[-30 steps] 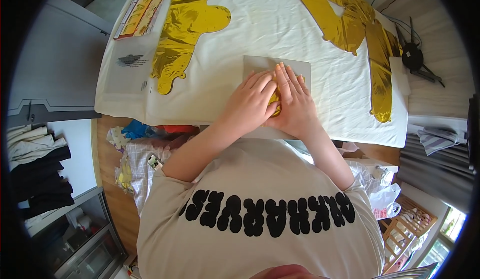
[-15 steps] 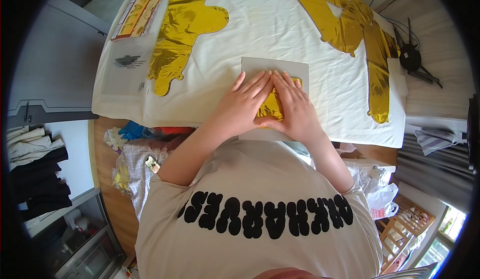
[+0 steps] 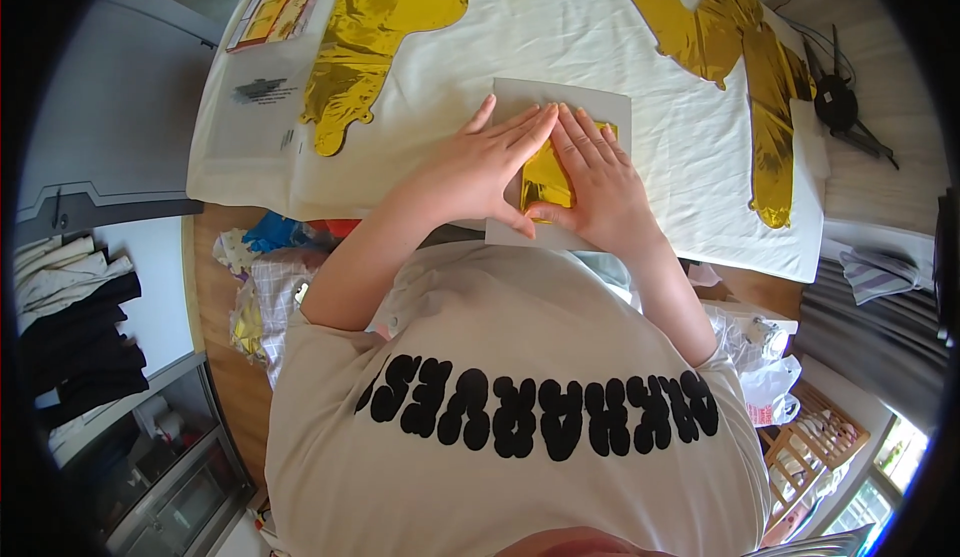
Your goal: Assembling folders by inserting yellow reflective sheets into backing cards and preparing small components with string.
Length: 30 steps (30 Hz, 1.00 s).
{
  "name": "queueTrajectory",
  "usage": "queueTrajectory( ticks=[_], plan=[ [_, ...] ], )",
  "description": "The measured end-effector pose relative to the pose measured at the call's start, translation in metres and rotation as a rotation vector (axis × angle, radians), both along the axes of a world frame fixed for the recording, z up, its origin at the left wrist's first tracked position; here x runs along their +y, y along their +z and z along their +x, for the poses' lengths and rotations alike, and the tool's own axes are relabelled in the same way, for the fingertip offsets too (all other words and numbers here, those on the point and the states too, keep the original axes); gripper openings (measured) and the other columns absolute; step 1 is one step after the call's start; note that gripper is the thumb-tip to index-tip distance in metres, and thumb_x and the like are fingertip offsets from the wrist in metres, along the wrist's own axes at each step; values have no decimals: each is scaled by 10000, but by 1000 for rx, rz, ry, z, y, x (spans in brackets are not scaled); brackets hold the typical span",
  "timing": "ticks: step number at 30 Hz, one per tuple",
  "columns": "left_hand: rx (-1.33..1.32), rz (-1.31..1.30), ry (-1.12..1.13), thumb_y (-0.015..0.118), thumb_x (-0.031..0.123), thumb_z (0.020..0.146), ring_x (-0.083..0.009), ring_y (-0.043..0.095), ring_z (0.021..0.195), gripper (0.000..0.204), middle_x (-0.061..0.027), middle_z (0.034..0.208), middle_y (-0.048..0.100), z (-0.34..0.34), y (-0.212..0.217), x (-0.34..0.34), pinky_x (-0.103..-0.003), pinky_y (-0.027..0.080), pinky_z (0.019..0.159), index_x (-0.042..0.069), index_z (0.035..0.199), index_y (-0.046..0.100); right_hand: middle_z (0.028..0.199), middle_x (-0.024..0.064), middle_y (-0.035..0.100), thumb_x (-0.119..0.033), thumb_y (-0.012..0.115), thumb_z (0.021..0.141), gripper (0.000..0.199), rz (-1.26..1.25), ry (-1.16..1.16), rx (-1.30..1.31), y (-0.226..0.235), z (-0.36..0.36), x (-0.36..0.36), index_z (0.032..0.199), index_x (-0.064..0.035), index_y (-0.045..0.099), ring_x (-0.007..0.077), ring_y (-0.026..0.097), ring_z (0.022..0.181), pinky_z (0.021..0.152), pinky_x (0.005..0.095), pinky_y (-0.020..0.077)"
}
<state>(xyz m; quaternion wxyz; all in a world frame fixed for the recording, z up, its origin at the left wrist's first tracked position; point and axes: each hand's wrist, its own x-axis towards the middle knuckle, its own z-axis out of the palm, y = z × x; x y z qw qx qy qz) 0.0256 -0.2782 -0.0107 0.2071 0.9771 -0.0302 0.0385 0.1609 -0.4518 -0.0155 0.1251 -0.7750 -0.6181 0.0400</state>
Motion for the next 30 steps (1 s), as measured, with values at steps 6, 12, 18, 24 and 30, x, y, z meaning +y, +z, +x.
queueTrajectory(
  ticks=[6, 12, 18, 24, 30],
  plan=[
    [-90, -21, 141, 791, 516, 696, -246, 339, 1433, 1042, -132, 1547, 348, -40, 16, 15, -575, 195, 1166, 63, 1500, 309, 1570, 139, 309, -627, 704, 720, 1060, 23, 17, 39, 5, -4, 2, 1501, -24, 317, 293, 261, 1467, 1192, 464, 222],
    [-224, 257, 849, 637, 267, 915, -232, 502, 1308, 393, -104, 1353, 585, -148, 26, 118, -607, 215, 1132, 112, 1276, 627, 1550, 168, 338, -547, 749, 719, 1032, 18, -35, 23, 11, -10, 3, 1480, 14, 338, 320, 266, 1462, 1192, 465, 220],
    [13, 296, 811, 528, 424, 974, -275, 342, 1432, 520, -81, 1520, 418, -204, -3, 175, -625, 109, 1160, 144, 1411, 509, 1542, 199, 340, -523, 750, 735, 1001, 35, 21, 15, 16, -15, 2, 1475, 16, 345, 346, 293, 1446, 1180, 485, 233],
    [121, 194, 802, 442, 465, 1006, -271, 305, 1452, 518, -73, 1540, 392, -217, -20, 185, -621, 52, 1169, 195, 1446, 473, 1550, 210, 318, -560, 698, 780, 986, 24, 37, 0, 9, -16, 4, 1487, 16, 322, 357, 283, 1448, 1186, 488, 206],
    [-86, 110, 939, 394, 427, 1028, -241, 462, 1348, 471, -67, 1425, 529, -219, 30, 171, -620, 89, 1167, 199, 1428, 493, 1562, 193, 305, -574, 661, 809, 975, 7, 66, -48, 1, -12, 7, 1507, -1, 293, 340, 263, 1459, 1197, 472, 186]
  ],
)
